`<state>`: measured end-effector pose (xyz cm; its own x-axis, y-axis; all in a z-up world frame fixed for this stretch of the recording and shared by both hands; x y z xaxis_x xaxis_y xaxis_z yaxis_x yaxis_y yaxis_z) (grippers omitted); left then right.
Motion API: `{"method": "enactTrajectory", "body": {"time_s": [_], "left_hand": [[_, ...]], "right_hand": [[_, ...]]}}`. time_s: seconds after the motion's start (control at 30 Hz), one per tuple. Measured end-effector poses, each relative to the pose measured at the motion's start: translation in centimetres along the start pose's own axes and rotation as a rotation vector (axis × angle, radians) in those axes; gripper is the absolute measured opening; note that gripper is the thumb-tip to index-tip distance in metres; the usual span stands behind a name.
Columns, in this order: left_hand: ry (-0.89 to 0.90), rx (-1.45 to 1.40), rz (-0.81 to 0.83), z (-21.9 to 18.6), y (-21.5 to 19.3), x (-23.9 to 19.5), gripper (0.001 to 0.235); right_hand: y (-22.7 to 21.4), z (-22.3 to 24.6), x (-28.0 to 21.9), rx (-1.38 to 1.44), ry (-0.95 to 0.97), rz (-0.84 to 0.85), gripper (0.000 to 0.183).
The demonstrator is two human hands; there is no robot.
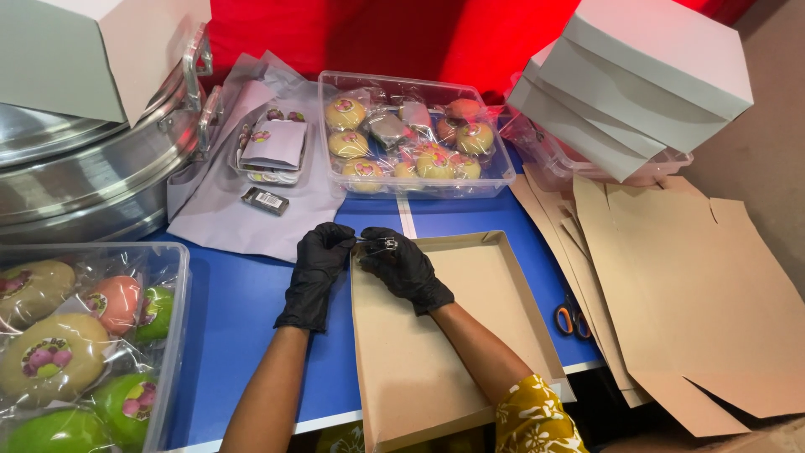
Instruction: Assembling a cardboard pastry box by folding the edges and stapling the corners.
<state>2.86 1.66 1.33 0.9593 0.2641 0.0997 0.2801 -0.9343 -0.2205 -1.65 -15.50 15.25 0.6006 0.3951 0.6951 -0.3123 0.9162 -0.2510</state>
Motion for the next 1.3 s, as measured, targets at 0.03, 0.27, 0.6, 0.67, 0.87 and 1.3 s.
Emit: {"method": "enactTrajectory", "body": {"time_s": [0.03,0.27,0.6,0.67,0.87,1.3], "left_hand": [[0.000,-0.010,0.000,0.0,0.0,0.0,0.017],[-0.014,-0.040,-0.001,-0.8,-0.2,-0.3,0.018],[-0.017,-0.034,0.025,-2.1,-0.7,-1.2,0.018],[-0.016,0.086,0.041,-2.8,-0.7,-1.4,0.018],[0.124,0.407,0.166,-2.1,0.8,0.3,0.023],[0.168,0.469,0.075,-4.1,-0.1,-1.6,0.021]], "right_hand": [[0.0,-0.3,0.0,0.016,-0.003,0.006,0.021],[0.2,-1.5,-0.9,0.028,0.026,-0.003,0.016],[-1.3,-2.9,-1.3,-0.126,-0.083,-0.163,0.026],[-2.3,-5.0,-1.4,0.083,0.109,-0.360,0.035],[-3.3,-7.0,-2.1,0.140,0.163,-0.458,0.037],[-1.2,-4.0,-1.7,0.031,0.154,-0.185,0.034]]}}
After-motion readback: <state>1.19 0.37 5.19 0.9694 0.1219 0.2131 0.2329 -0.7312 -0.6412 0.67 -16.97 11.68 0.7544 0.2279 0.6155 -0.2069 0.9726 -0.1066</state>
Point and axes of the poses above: each hand's wrist, its own x-axis towards the middle knuckle, its own y-axis out of the palm, z = x × y, the point moved 5 cm from there along x, towards the middle knuckle, and after that the axes turned 8 degrees about x, right-handed, at the moved point
